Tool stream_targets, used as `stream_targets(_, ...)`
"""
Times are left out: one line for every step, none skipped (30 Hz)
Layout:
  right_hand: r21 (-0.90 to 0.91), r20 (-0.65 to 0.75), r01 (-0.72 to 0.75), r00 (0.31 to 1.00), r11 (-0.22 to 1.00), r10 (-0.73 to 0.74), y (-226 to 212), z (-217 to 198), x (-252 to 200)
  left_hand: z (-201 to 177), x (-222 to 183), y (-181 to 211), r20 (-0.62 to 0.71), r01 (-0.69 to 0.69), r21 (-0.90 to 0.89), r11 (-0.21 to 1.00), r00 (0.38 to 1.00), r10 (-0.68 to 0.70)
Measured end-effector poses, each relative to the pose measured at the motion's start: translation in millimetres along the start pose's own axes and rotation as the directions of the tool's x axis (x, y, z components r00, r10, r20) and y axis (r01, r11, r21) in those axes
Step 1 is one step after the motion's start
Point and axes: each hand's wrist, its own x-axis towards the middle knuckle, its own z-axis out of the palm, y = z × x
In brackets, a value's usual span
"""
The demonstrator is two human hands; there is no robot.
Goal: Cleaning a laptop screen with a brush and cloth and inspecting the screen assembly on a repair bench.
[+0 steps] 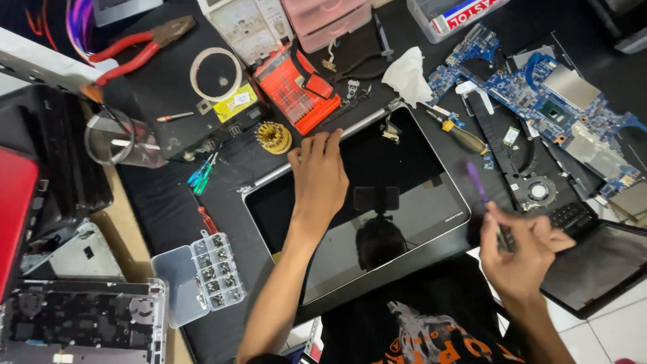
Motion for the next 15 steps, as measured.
stream_targets(-0.006, 0.004, 0.000, 1.000, 1.000, 0.000, -14.8, -10.2, 1.5, -1.8, -1.8, 2.6, 0.002, 0.000, -0.007, 1.000, 1.000, 0.000)
stream_targets(0.079, 0.069, 0.076, 0.994, 0.994, -0.081, -30.5, -17.6, 4.1, -5.2, -2.7, 3.4, 0.039, -0.003, 0.052, 0.999, 0.999, 0.001)
stream_targets(0.168, 0.125, 0.145, 0.978, 0.975, -0.167, -46.2, -25.3, 6.8, -8.7, -3.6, 4.4, 0.076, -0.008, 0.111, 0.994, 0.997, 0.000)
stream_targets(0.169, 0.125, 0.142, 0.979, 0.975, -0.164, -35.8, -22.3, -2.9, -9.7, -5.6, 3.8, 0.078, -0.011, 0.113, 0.994, 0.997, 0.002)
stream_targets(0.084, 0.102, 0.131, 0.985, 0.988, -0.139, -25.4, -19.1, -12.7, -10.4, -7.7, 3.1, 0.093, -0.019, 0.101, 0.995, 0.996, 0.010)
stream_targets(-0.002, 0.081, 0.118, 0.990, 0.993, -0.117, -14.4, -17.4, -23.4, -10.6, -11.1, 3.5, 0.111, -0.025, 0.086, 0.996, 0.994, 0.015)
stream_targets(-0.003, 0.084, 0.115, 0.990, 0.993, -0.114, -7.8, -17.5, -26.0, -11.1, -12.5, 4.5, 0.115, -0.026, 0.085, 0.996, 0.993, 0.016)
stream_targets(0.000, 0.016, 0.029, 0.999, 1.000, -0.029, -0.2, -16.7, -26.5, -11.7, -13.3, 5.3, 0.105, -0.024, 0.077, 0.997, 0.994, 0.016)
stream_targets(0.008, -0.052, -0.057, 0.997, 0.998, 0.057, 7.2, -16.2, -27.0, -12.7, -14.0, 6.2, 0.095, -0.023, 0.068, 0.997, 0.995, 0.017)
stream_targets(0.006, -0.054, -0.057, 0.997, 0.998, 0.057, -9.0, -19.7, -18.9, -9.9, -12.3, 8.1, 0.094, -0.025, 0.066, 0.998, 0.995, 0.019)
stream_targets(0.090, -0.004, -0.017, 1.000, 0.996, 0.018, -25.3, -23.6, -10.7, -7.4, -10.5, 10.2, 0.094, -0.031, 0.077, 0.997, 0.995, 0.024)
stream_targets(0.183, 0.039, 0.022, 0.999, 0.983, -0.030, -41.9, -24.9, -1.1, -6.2, -8.3, 10.5, 0.090, -0.034, 0.096, 0.995, 0.996, 0.025)
stream_targets(0.187, 0.035, 0.026, 0.999, 0.982, -0.033, -41.3, -22.2, 0.0, -9.1, -3.0, 15.0, 0.085, -0.032, 0.100, 0.994, 0.996, 0.024)
stream_targets(0.140, 0.135, -0.091, 0.988, 0.986, 0.072, -42.0, -21.4, -1.1, -11.3, 1.0, 19.9, 0.104, -0.048, 0.031, 0.998, 0.994, 0.044)
stream_targets(0.083, 0.228, -0.204, 0.957, 0.976, 0.180, -42.5, -20.2, -2.2, -13.2, 5.0, 24.6, 0.122, -0.061, -0.038, 0.997, 0.990, 0.066)
